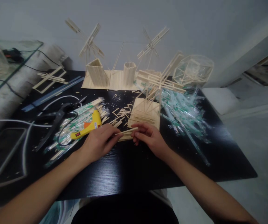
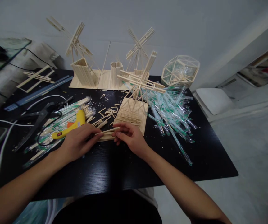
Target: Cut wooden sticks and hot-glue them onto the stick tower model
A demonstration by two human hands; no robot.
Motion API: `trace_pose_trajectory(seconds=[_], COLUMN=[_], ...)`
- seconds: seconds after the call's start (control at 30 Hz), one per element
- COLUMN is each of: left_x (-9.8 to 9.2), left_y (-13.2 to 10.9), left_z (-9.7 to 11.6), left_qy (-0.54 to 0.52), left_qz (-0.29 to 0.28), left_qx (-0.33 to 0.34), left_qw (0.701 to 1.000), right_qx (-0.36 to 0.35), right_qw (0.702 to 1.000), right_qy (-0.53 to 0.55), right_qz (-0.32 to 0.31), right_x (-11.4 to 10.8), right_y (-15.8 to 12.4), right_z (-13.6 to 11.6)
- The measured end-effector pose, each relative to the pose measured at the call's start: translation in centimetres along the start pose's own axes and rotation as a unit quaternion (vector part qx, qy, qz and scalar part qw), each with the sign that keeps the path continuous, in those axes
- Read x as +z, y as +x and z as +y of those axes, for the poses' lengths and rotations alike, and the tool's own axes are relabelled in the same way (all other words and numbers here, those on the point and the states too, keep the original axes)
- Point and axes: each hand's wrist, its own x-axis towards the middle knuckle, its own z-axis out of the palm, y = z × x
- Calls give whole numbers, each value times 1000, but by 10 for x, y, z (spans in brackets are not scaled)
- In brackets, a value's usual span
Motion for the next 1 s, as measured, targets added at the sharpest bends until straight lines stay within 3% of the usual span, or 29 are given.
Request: trace_pose_trajectory(seconds=[1.0], left_x=[-2], left_y=[0], left_z=[1], left_qy=[27], left_qz=[21], left_qx=[4], left_qw=[999], right_qx=[8], right_qw=[1000], right_qy=[-4], right_qz=[7], right_x=[-1], right_y=[0], right_z=[2])
